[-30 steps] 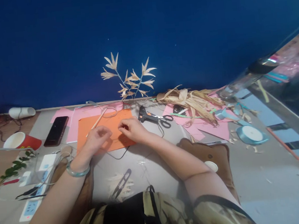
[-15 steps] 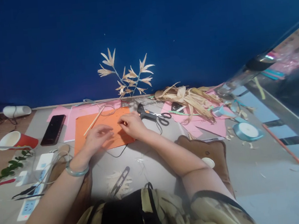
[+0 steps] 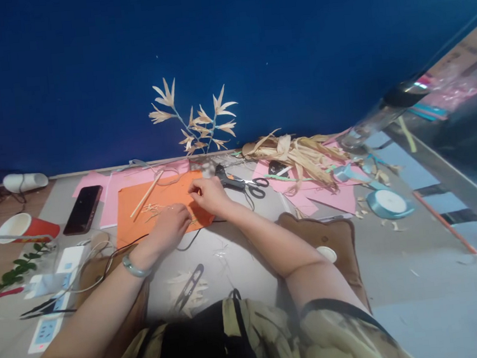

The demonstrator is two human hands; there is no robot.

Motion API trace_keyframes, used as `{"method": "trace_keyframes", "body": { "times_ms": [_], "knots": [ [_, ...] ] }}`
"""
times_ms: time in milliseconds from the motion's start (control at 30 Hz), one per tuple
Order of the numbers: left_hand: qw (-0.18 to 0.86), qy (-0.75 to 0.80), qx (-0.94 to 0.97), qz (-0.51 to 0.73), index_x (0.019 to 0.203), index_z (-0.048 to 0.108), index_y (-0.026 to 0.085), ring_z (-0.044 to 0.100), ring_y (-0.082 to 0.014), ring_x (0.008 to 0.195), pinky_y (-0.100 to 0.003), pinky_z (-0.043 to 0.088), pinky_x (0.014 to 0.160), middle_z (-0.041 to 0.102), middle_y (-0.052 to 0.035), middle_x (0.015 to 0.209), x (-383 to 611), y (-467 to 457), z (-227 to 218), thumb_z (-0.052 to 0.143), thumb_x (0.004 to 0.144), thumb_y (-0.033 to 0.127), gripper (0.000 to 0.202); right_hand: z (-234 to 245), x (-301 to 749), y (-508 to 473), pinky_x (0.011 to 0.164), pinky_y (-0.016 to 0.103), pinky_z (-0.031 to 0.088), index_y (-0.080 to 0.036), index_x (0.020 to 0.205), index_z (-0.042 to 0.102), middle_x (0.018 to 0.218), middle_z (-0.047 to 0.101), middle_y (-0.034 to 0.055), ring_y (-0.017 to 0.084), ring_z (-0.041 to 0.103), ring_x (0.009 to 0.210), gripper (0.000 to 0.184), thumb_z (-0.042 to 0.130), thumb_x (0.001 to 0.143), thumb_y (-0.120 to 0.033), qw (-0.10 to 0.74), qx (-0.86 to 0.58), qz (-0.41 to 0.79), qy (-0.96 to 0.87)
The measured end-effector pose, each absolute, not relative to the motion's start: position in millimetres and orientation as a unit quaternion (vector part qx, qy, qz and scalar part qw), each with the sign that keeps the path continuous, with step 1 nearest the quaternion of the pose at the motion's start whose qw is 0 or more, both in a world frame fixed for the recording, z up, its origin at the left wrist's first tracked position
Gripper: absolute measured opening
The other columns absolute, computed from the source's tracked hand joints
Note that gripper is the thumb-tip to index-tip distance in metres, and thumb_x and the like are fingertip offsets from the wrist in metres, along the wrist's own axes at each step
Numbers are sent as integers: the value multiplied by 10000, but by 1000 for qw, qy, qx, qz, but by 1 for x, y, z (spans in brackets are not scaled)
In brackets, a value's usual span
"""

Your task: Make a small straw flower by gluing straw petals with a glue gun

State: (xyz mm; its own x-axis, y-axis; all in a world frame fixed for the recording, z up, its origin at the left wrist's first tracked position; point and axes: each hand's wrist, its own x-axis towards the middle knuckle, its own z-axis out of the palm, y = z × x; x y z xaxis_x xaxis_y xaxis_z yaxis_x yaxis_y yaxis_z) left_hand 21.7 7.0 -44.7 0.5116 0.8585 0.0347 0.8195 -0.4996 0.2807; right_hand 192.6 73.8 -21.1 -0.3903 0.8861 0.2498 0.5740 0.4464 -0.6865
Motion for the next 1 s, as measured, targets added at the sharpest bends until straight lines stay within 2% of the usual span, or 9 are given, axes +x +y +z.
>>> {"method": "trace_keyframes", "body": {
  "times_ms": [233, 367, 500, 600, 667, 733, 800, 900, 1000],
  "knots": [
    [254, 508, 794, 216, 799, 613, 178, 574, -197, 828, -324, 433, 773, 637, -59, 846, 10, 11, -44, 492, 822, 183, 124, -19, 193, 73, 644, 236, 392, -163, 734, 702, 705, 712, 6, 104, 556, 579, 130, 604, 726, -79, 317, -455, 271, -787],
    [313, 552, 728, 258, 828, 636, 198, 618, -181, 769, -294, 458, 722, 692, -41, 838, -6, 15, -35, 501, 812, 223, 138, -20, 193, 72, 630, 233, 393, -160, 732, 700, 716, 710, 11, 111, 565, 600, 152, 596, 707, -52, 306, -449, 283, -790],
    [187, 648, 696, 247, 834, 668, 200, 637, -219, 767, -329, 451, 719, 711, -66, 821, -24, 18, -25, 518, 811, 237, 157, -23, 193, 72, 611, 225, 392, -154, 761, 702, 720, 703, 15, 113, 572, 616, 177, 585, 699, -37, 295, -446, 295, -791],
    [66, 693, 691, 195, 925, 693, 169, 632, -306, 909, -442, 418, 844, 711, -131, 920, -32, 19, -24, 540, 793, 197, 204, -26, 191, 71, 594, 218, 386, -147, 772, 693, 698, 688, 13, 113, 572, 615, 144, 609, 697, -56, 275, -450, 307, -792],
    [62, 674, 707, 205, 1000, 692, 166, 610, -320, 1006, -463, 403, 899, 700, -142, 1022, -30, 19, -26, 551, 791, 186, 253, -27, 189, 69, 582, 211, 382, -143, 764, 682, 676, 674, 8, 111, 571, 610, 112, 629, 696, -71, 262, -447, 316, -795],
    [125, 621, 735, 242, 1017, 697, 186, 610, -283, 1039, -418, 418, 917, 700, -114, 1064, -24, 19, -28, 567, 797, 199, 256, -27, 187, 66, 585, 205, 387, -143, 758, 673, 676, 671, 3, 106, 571, 612, 103, 637, 694, -72, 259, -433, 325, -800],
    [196, 577, 746, 268, 959, 721, 203, 636, -248, 990, -380, 434, 906, 722, -89, 1016, -17, 18, -30, 595, 799, 240, 207, -27, 185, 63, 599, 201, 400, -142, 761, 668, 694, 676, 3, 101, 573, 619, 101, 633, 702, -68, 271, -403, 344, -804],
    [278, 583, 700, 305, 842, 741, 207, 665, -223, 865, -352, 461, 839, 746, -70, 894, -9, 16, -30, 604, 801, 285, 164, -24, 184, 60, 613, 206, 419, -141, 781, 667, 724, 686, 12, 104, 580, 630, 81, 624, 736, -89, 313, -366, 374, -792],
    [397, 596, 598, 359, 801, 740, 187, 670, -210, 791, -311, 485, 737, 746, -66, 831, -7, 13, -25, 655, 754, 329, 172, -21, 185, 60, 648, 230, 428, -152, 792, 677, 758, 703, 24, 116, 590, 651, 53, 636, 766, -132, 343, -356, 361, -791]
  ]
}}
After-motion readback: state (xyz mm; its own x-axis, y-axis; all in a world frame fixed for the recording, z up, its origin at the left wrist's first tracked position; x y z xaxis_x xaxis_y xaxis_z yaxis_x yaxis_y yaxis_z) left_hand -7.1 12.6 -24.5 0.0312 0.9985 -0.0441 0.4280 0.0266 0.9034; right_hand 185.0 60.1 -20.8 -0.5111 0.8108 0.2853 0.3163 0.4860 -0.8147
